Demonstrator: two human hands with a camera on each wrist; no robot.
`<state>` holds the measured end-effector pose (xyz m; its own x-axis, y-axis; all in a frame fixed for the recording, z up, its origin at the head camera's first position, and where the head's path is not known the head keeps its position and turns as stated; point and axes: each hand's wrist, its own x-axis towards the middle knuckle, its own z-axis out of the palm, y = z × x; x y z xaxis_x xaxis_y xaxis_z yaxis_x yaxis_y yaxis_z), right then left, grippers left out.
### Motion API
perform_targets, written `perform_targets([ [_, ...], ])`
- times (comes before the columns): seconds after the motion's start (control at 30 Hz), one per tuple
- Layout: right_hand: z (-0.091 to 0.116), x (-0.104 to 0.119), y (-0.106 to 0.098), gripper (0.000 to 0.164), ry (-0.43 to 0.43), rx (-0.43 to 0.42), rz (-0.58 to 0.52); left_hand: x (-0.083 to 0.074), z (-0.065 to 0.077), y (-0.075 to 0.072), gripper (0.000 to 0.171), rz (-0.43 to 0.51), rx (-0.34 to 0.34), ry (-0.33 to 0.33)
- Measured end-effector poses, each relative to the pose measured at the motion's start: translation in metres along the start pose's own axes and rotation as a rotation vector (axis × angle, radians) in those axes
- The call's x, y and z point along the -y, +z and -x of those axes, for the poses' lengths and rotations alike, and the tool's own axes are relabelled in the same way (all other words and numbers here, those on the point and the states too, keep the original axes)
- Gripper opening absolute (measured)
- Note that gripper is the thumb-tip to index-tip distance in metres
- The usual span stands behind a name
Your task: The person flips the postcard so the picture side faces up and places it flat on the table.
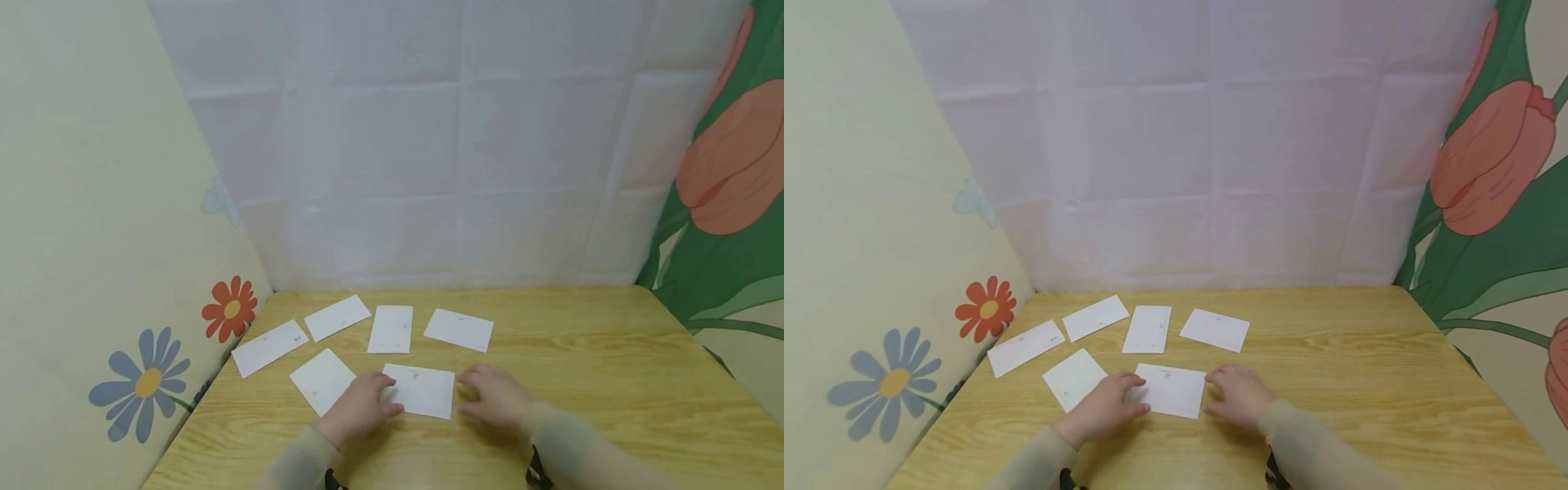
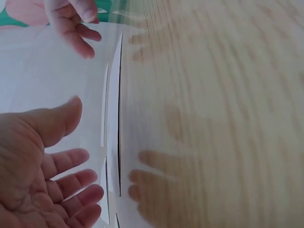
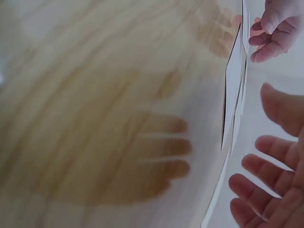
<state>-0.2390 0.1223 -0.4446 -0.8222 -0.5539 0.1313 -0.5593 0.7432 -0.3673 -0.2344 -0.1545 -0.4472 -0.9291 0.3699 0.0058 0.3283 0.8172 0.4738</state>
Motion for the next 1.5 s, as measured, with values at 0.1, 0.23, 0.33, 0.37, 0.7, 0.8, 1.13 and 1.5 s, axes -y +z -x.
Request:
perform_targets([
  [0.1, -0.004, 0.001, 0.005, 0.052, 0.055, 0.002, -0.061, 0.000, -0.004, 0.003, 0.049, 0.018, -0.026, -0.053],
  [0.23, -0.010, 0.002, 0.011, 0.052, 0.121, 0.017, -0.104, 0.001, -0.009, 0.005, 0.049, 0.053, -0.038, -0.114],
  [0.33, -0.014, 0.002, 0.014, 0.052, 0.145, 0.018, -0.117, 0.002, -0.011, 0.007, 0.049, 0.053, -0.047, -0.126],
  [0.37, -0.016, 0.002, 0.015, 0.052, 0.151, 0.015, -0.118, 0.002, -0.012, 0.008, 0.049, 0.040, -0.053, -0.125],
  [0.7, -0.027, 0.004, 0.019, 0.054, 0.202, 0.045, -0.061, 0.005, -0.016, 0.007, 0.047, -0.084, -0.024, -0.161],
  [0.8, -0.028, 0.006, 0.018, 0.057, 0.234, 0.079, -0.029, 0.006, -0.017, 0.006, 0.048, -0.094, 0.022, -0.154],
  [1.13, -0.025, 0.001, 0.017, 0.059, 0.261, 0.117, 0.044, 0.002, -0.016, 0.009, 0.043, -0.159, 0.080, -0.119],
  [1.5, -0.012, -0.009, 0.006, 0.058, 0.276, 0.166, 0.050, -0.012, -0.009, 0.011, 0.042, -0.176, 0.130, -0.041],
])
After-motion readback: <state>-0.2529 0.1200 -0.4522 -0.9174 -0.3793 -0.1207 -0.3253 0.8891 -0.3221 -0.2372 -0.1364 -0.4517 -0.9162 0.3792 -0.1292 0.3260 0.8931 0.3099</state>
